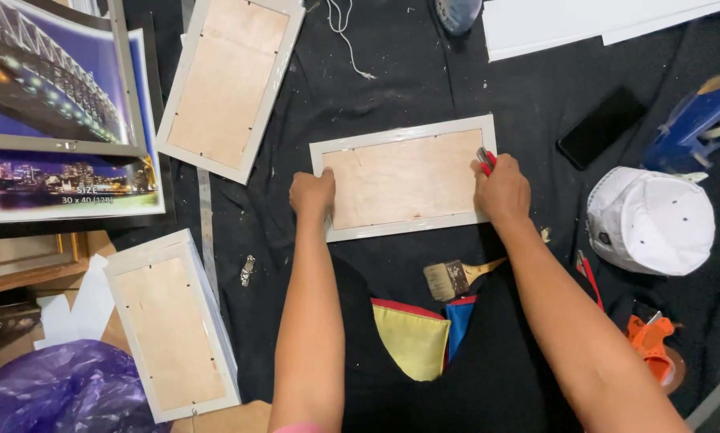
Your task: Securing the backing of picture frames by cutting and fitting foam board materials.
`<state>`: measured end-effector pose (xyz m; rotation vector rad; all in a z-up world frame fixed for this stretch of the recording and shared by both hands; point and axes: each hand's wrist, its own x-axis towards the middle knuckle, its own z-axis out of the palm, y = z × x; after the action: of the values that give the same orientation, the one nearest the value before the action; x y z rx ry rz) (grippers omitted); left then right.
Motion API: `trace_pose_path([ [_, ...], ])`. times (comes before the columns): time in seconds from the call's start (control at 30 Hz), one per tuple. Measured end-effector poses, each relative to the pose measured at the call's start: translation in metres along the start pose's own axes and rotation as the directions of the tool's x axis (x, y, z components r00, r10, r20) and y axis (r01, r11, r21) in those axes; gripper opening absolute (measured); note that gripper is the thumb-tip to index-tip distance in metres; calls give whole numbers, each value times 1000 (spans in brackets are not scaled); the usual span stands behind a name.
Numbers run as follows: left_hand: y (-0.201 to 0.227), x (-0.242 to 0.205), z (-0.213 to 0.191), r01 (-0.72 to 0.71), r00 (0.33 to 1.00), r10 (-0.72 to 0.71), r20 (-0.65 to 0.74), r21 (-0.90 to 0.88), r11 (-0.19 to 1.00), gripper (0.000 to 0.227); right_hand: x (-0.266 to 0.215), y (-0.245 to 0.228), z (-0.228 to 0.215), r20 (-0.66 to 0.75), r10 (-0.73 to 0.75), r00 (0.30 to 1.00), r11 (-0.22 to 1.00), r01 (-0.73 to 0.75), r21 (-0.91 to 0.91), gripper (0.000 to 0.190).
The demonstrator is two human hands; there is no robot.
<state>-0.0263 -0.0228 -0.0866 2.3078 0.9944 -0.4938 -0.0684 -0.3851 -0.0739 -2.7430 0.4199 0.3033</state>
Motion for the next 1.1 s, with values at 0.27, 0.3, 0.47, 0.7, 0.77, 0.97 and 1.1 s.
trace_pose_path([
  [0.27,56,-70,-62,103,990,-80,115,-207,973,77,-1,-5,-5,15,-17,1000,1000,17,3,26],
  [0.3,64,-80,-70,100,990,-77,116,-209,973,77,-1,-5,-7,12,-16,1000,1000,16,2,26],
  [0.47,77,-93,-80,39,990,36,133,-521,853,76,1,-3,-11,-8,107,994,961,-101,258,32],
  [0.7,67,-81,-62,18,996,33,77,-585,811,66,-1,27,-8,-38,306,951,814,-241,528,19],
  [0.77,65,-77,-58,10,998,27,55,-578,816,67,-8,32,-9,80,316,945,786,-308,536,17],
  [0.97,53,-56,-42,-1,999,29,42,-556,831,64,-26,5,-20,173,341,924,791,-381,478,32],
  [1.1,50,-50,-36,5,998,28,49,-581,814,62,-30,0,-20,161,353,922,793,-386,470,31],
])
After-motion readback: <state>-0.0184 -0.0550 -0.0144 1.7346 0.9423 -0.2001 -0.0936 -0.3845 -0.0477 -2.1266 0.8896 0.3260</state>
